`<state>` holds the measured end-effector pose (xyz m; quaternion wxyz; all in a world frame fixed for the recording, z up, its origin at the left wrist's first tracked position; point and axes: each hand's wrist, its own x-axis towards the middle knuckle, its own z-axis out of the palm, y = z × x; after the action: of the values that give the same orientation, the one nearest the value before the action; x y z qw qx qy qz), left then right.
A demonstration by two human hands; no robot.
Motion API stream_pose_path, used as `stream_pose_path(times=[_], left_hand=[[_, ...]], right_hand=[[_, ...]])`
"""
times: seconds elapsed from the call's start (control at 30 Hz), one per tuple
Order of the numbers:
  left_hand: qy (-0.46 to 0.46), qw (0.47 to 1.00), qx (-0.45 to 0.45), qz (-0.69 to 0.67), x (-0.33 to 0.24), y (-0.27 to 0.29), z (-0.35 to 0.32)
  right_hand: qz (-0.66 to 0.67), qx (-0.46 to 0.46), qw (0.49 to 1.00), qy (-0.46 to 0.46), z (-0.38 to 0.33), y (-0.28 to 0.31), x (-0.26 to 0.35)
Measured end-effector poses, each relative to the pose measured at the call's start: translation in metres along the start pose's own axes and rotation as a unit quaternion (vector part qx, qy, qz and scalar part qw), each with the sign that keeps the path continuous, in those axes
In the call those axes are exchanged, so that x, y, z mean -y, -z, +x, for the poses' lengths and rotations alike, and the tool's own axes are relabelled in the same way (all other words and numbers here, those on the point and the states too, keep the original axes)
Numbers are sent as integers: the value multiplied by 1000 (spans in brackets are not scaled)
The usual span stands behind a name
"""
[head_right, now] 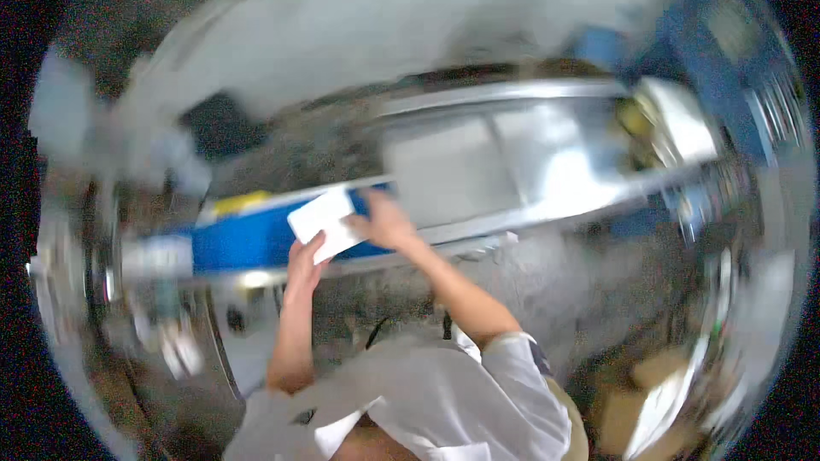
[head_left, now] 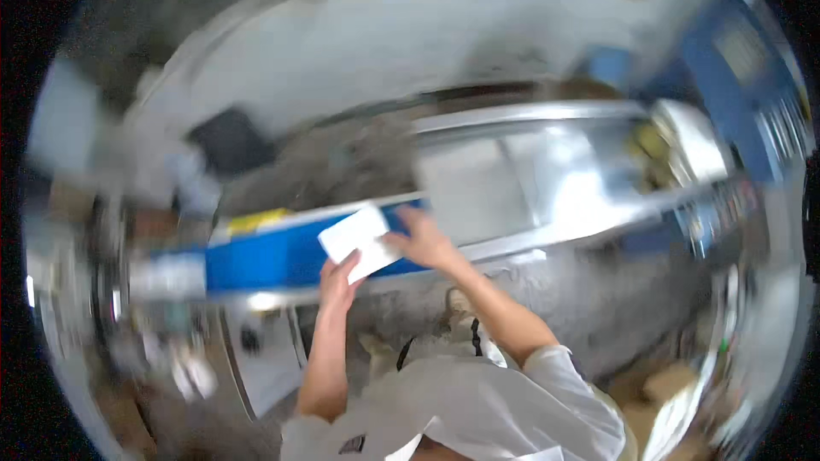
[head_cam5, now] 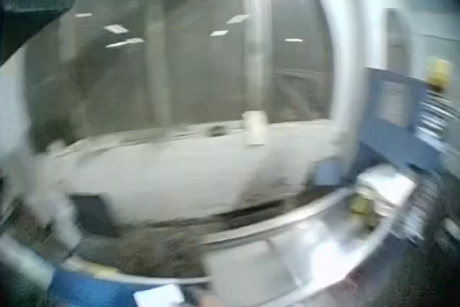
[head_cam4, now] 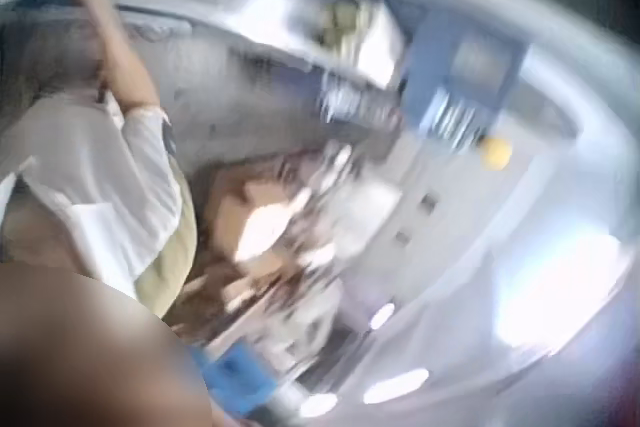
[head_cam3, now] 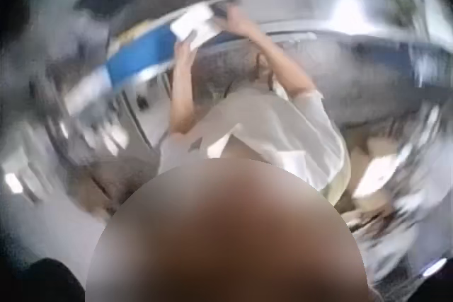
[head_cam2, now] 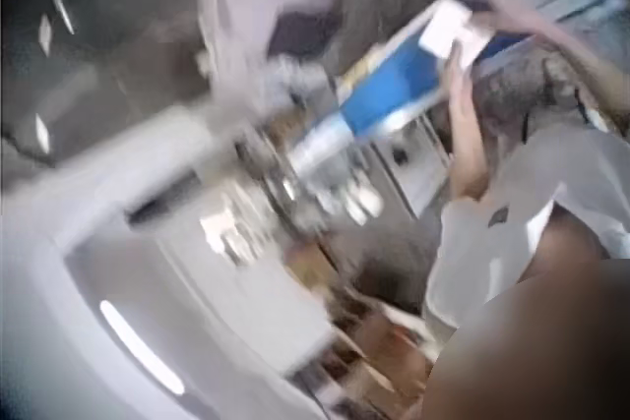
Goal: Picking up paper blocks from a machine output and placing them onto a conveyor belt in an organized manner.
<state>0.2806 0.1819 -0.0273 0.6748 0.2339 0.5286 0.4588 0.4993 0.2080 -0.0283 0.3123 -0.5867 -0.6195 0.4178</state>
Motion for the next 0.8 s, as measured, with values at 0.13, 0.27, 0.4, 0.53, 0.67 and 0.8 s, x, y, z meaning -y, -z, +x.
stream_pose_path(times=[0.13, 0.27, 0.4, 0.53, 0.67, 0.8], left_hand=[[-74, 997, 23, 18, -29, 113, -76], [-114, 993, 8, 40, -41, 235, -133], [-181, 971, -112, -110, -13, 382, -182], [-23, 863, -3, -504, -6, 512, -229], [-109, 918, -159, -347, -27, 571, -259], [-150, 884, -255, -363, -46, 633, -276]], right_hand=[[273, 200, 933, -122, -4, -81, 76], [298, 284, 903, -121, -19, -221, 157], [163, 371, 914, 2, -43, -362, 236], [14, 424, 816, 393, -64, -481, 307], [-125, 484, 716, 486, -84, -558, 352], [-125, 440, 808, 371, -76, -600, 333]])
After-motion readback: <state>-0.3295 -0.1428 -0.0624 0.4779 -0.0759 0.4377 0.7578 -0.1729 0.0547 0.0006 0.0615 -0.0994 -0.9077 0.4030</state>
